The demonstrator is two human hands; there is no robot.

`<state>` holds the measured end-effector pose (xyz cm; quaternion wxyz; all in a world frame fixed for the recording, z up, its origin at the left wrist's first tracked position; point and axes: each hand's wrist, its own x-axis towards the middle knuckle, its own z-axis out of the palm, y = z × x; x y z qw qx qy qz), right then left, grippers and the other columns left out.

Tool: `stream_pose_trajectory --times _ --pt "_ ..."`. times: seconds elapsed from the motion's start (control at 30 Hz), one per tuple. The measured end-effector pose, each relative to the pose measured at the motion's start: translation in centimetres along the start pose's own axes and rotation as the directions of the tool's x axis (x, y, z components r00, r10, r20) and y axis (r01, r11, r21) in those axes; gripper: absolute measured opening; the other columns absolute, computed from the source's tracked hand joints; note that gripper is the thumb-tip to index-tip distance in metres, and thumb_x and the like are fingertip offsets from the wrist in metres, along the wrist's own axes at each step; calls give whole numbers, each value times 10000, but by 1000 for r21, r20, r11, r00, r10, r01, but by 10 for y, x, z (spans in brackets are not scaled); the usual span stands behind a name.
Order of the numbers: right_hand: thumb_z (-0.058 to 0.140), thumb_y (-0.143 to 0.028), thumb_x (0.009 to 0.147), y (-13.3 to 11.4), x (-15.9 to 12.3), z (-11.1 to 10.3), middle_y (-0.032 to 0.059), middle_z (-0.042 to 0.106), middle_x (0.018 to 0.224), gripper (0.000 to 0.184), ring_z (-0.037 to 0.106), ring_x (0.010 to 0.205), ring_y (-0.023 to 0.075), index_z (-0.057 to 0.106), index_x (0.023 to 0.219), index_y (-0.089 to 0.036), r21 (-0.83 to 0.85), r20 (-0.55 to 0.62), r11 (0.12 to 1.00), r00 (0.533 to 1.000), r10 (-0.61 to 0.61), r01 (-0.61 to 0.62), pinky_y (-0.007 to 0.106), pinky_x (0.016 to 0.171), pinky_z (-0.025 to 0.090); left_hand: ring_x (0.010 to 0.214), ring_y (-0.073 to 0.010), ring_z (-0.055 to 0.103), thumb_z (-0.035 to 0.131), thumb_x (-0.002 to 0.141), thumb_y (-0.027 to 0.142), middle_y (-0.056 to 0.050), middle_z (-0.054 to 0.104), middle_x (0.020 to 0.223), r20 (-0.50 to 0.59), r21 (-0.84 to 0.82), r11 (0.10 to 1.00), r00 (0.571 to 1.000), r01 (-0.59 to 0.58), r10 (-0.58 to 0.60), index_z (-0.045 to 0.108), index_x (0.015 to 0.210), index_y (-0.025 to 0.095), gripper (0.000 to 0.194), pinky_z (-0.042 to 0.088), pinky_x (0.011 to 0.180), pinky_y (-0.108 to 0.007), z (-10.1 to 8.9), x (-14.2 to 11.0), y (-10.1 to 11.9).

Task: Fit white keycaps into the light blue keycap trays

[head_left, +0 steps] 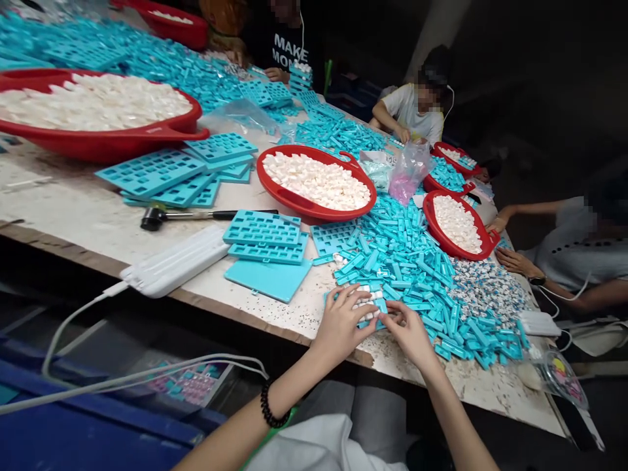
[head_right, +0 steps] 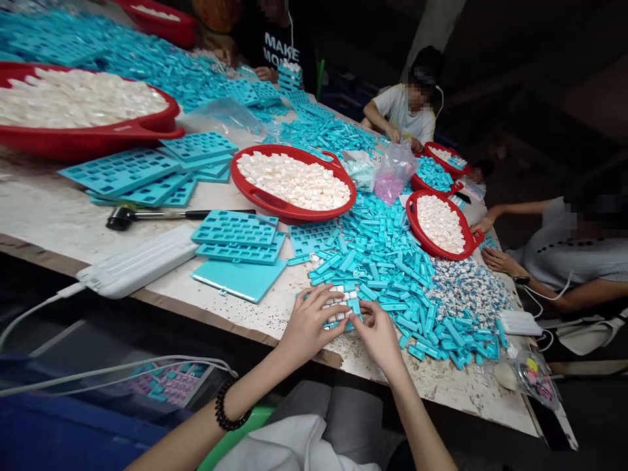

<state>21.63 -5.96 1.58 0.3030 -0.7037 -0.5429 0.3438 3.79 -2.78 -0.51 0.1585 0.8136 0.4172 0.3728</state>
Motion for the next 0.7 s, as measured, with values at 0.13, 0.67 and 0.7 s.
stream_pose_trajectory --times 0.13,0.67,0.7 --pt "642 -546 827 9 -8 17 73 696 887 590 598 679 203 648 1253 -138 120 -70 993 997 25 -17 346 664 539 1234 -307 580 668 900 264 -56 741 1150 -24 -4 999 999 34 -35 768 959 275 117 376 949 -483 -1 -4 4" --pt "640 -467 846 -33 -30 69 159 494 1461 643 594 1233 289 383 1374 -204 605 -167 796 980 109 14 434 1026 514 1240 -301 605 617 953 300 -55 755 1134 -234 -2 998 970 62 -61 753 1038 279 162 414 913 -434 -14 -21 8" --pt "658 -472 827 -35 -29 69 164 515 1441 668 613 1205 290 390 1374 -198 649 -149 761 980 135 -6 430 1008 527 1237 -300 607 621 953 305 -53 756 1130 -251 -13 998 966 63 -64 754 1021 274 153 412 915 -435 -13 -21 9"
